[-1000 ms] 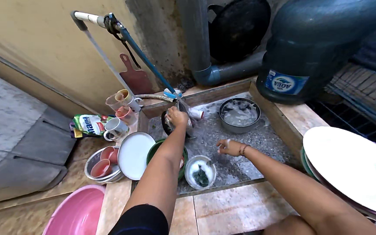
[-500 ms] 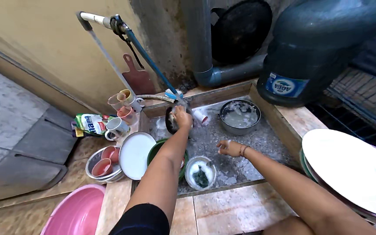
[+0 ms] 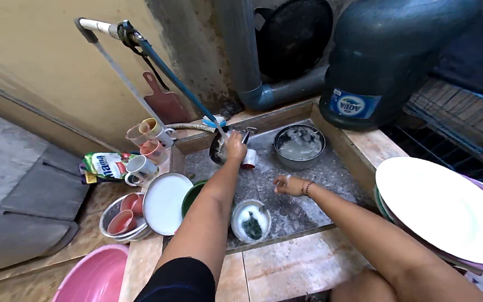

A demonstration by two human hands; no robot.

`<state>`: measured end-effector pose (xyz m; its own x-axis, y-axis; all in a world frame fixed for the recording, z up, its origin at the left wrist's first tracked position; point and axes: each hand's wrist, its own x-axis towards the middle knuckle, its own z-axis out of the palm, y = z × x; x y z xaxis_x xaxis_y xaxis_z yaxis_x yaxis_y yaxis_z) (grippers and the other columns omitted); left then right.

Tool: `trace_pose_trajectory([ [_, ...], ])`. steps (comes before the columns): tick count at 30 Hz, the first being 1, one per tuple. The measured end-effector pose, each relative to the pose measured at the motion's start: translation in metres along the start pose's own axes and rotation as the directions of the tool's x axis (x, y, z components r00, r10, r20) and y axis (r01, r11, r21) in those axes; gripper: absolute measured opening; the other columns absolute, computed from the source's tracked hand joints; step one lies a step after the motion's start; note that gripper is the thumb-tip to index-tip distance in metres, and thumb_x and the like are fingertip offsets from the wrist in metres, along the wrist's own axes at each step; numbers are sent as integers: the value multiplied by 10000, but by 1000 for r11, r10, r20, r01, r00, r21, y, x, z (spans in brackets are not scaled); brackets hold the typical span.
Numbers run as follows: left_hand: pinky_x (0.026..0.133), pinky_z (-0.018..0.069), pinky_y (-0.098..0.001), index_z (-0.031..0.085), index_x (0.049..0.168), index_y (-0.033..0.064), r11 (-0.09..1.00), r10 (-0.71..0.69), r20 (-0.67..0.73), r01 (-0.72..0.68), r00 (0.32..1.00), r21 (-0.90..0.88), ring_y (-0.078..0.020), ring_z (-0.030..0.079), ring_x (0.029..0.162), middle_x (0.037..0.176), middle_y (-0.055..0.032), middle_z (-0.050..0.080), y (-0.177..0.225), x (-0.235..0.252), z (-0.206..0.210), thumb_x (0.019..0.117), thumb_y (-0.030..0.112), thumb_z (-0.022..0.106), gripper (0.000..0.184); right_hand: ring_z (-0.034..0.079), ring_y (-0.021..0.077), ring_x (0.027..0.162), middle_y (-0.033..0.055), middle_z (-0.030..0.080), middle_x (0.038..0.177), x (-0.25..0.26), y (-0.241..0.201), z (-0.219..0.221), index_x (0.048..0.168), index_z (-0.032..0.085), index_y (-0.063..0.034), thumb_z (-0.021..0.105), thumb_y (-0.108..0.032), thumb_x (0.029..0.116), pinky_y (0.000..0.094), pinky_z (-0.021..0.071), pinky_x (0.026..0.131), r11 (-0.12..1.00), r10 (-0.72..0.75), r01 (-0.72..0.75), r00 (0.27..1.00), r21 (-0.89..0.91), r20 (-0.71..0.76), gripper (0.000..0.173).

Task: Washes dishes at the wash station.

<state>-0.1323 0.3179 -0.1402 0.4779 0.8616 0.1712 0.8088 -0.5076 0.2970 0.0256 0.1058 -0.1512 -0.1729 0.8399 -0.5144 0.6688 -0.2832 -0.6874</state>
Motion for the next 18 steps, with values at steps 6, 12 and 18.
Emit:
trace_pose_trajectory([
  [6, 1268, 135, -595, 490, 1471, -32, 990, -142, -50, 141, 989, -30, -386, 354, 1497, 1556, -247, 445, -6, -20, -20, 894, -34, 620, 591, 679, 338, 1048, 228, 679, 1206, 6, 2, 2, 1450, 504, -18, 585, -270, 1055, 524, 515, 970, 1000, -10, 10, 1000, -23, 5, 476],
  [12, 1271, 179, -554, 613, 1295, -66, 995, 85, -46, -82, 995, 54, -358, 363, 1500, 1544, -185, 487, -17, -22, -28, 863, -113, 619, 434, 681, 338, 1052, 228, 685, 1200, 8, 2, 6, 1450, 509, -13, 591, -271, 1052, 521, 511, 978, 999, -14, 14, 1000, -46, 14, 481],
  [18, 1260, 223, -548, 664, 1116, -108, 934, 356, -100, -356, 929, 23, -374, 380, 1494, 1496, -207, 538, 2, -22, -43, 846, -183, 585, 291, 679, 349, 1065, 240, 681, 1207, 7, 1, 6, 1453, 499, -4, 584, -269, 1058, 523, 509, 984, 998, -16, 18, 1000, -56, 26, 483],
])
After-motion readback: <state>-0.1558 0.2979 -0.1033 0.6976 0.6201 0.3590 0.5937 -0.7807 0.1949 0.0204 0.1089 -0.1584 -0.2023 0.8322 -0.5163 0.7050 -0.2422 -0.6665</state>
